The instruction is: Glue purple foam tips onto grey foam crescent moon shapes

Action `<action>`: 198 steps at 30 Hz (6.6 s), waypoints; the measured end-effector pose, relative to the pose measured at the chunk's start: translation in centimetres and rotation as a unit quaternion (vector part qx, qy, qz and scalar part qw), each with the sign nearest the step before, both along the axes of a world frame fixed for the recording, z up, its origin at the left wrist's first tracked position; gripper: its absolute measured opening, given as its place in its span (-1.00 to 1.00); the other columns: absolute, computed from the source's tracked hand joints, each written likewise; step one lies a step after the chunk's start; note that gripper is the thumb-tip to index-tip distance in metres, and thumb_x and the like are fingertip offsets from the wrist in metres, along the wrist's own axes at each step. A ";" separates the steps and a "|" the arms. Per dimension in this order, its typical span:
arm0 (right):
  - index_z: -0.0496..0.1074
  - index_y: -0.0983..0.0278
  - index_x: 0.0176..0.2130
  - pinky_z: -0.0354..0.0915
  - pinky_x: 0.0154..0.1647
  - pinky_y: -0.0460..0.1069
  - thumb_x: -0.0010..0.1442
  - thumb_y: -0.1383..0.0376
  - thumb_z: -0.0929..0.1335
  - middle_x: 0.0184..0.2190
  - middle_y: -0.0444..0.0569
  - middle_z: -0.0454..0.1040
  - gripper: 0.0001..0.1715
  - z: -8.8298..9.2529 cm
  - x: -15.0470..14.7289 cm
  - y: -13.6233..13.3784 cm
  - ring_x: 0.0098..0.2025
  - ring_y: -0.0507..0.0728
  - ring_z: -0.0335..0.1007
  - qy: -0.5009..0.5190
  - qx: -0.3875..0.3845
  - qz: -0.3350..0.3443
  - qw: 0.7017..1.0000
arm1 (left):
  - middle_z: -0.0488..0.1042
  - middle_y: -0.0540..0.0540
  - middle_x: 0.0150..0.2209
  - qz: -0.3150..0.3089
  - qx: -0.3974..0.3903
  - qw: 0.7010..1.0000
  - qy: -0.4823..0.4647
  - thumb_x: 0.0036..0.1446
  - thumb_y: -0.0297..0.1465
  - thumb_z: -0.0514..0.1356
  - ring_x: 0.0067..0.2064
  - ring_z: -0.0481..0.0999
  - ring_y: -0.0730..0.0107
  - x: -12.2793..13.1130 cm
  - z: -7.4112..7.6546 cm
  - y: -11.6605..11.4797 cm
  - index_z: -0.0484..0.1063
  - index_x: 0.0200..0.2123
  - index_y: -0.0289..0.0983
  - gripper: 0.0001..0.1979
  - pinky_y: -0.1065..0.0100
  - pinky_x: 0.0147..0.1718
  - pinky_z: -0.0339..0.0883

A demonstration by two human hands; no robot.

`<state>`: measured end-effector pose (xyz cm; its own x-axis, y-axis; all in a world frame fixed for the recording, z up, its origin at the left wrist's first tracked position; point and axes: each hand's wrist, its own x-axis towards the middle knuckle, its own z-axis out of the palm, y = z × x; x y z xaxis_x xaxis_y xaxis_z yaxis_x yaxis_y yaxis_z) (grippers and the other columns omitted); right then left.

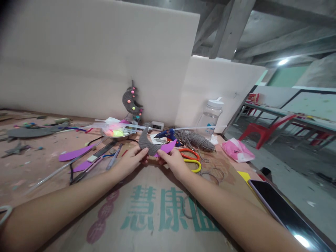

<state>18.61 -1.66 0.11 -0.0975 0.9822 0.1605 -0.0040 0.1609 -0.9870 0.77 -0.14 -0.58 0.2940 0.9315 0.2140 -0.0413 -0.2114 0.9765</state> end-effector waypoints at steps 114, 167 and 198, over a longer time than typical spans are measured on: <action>0.40 0.23 -0.05 0.33 -0.04 0.09 0.15 0.33 0.39 -0.11 0.07 0.40 -0.67 0.4 -0.8 -1.8 -0.05 0.17 0.35 -0.334 0.347 -0.006 0.876 | 0.51 -0.07 -0.51 0.056 -0.081 0.993 -0.059 -0.04 -0.18 0.26 -0.40 0.49 0.29 -0.9 0.5 0.5 0.46 -0.44 -0.31 -0.72 0.33 -0.35 0.35; 0.50 0.31 -0.22 0.42 -0.26 -0.03 0.15 0.16 0.38 -0.25 0.09 0.60 -0.72 6.0 4.3 3.3 -0.31 0.11 0.53 -0.246 0.035 -0.054 0.967 | 0.41 0.01 -0.59 0.078 -0.062 0.992 -0.080 0.03 -0.14 0.25 -0.58 0.39 0.50 -0.5 0.4 0.7 0.31 -0.49 -0.30 -0.66 0.45 -0.55 0.28; 0.46 0.14 -0.36 0.39 -0.34 0.09 0.06 0.04 0.42 -0.48 -0.06 0.46 -0.75 1.3 3.3 -3.0 -0.32 0.24 0.45 -0.354 0.180 -0.045 0.916 | 0.48 -0.04 -0.54 0.165 0.052 0.983 0.058 0.07 -0.15 0.22 -0.45 0.43 0.36 -1.2 1.0 0.1 0.41 -0.52 -0.28 -0.68 0.39 -0.39 0.21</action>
<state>21.95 -4.62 1.38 -0.2231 0.8871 0.4041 0.6471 0.4448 -0.6192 -0.38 -0.02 0.38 0.0074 0.9549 0.2968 0.1567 -0.2942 0.9428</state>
